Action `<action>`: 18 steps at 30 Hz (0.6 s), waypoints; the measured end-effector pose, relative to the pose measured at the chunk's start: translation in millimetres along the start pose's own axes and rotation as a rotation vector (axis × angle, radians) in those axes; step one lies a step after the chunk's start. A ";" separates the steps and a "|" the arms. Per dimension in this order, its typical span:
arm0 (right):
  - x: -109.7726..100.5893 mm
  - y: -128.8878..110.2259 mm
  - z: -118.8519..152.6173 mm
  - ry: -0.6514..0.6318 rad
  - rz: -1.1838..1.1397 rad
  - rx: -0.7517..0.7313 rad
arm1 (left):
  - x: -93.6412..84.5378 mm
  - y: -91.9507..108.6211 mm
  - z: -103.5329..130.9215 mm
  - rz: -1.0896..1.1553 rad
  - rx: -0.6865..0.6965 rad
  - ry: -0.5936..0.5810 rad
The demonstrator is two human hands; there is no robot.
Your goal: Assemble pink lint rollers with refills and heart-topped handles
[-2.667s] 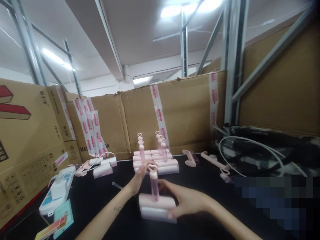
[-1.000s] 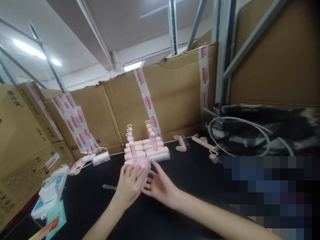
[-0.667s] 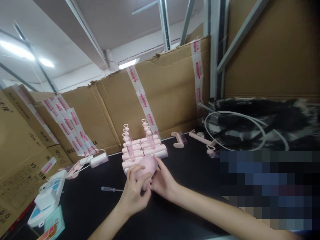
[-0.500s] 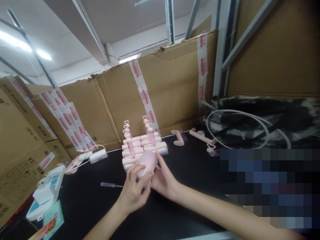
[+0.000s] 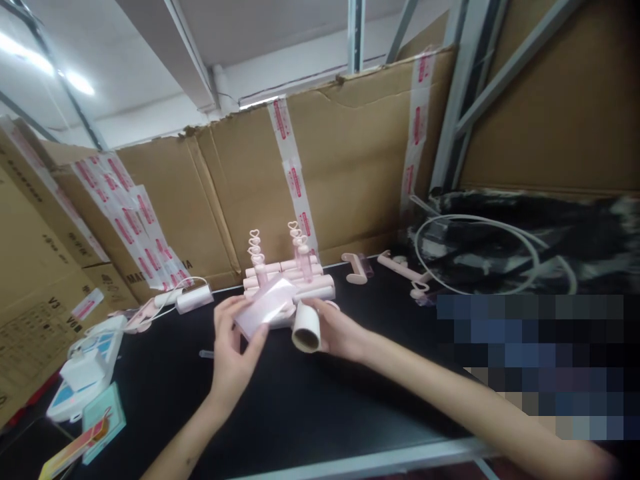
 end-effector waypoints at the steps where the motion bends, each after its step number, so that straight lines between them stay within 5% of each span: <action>1: -6.0 -11.5 0.5 -0.011 0.095 -0.038 | -0.4 -7.1 -2.7 0.089 -0.102 -0.028; 5: -40.4 -67.5 12.0 0.043 0.582 -0.349 | 22.2 -41.2 9.9 0.260 -0.512 -0.363; 7: -55.3 -88.9 21.3 0.120 0.763 -0.534 | 31.0 -53.1 21.4 0.177 -0.568 -0.503; 10: -57.9 -98.6 33.5 0.136 0.878 -0.742 | 31.0 -59.6 27.3 -0.168 -0.426 -0.571; 13: -39.3 -87.0 40.1 0.023 0.872 -0.785 | 27.2 -56.3 27.1 -0.500 -0.266 -0.588; 18: -10.3 -70.3 43.2 -0.070 0.982 -0.810 | 28.6 -37.1 31.7 -0.478 -0.166 -0.755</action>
Point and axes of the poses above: each hand's wrist, its own z-axis away from the middle knuckle, its own x-axis out of the palm, y = z × x, the point moved 6 cm from there along -z, towards the middle knuckle, and after that the axes turned 8 degrees about -x, right-handed, at the moved point
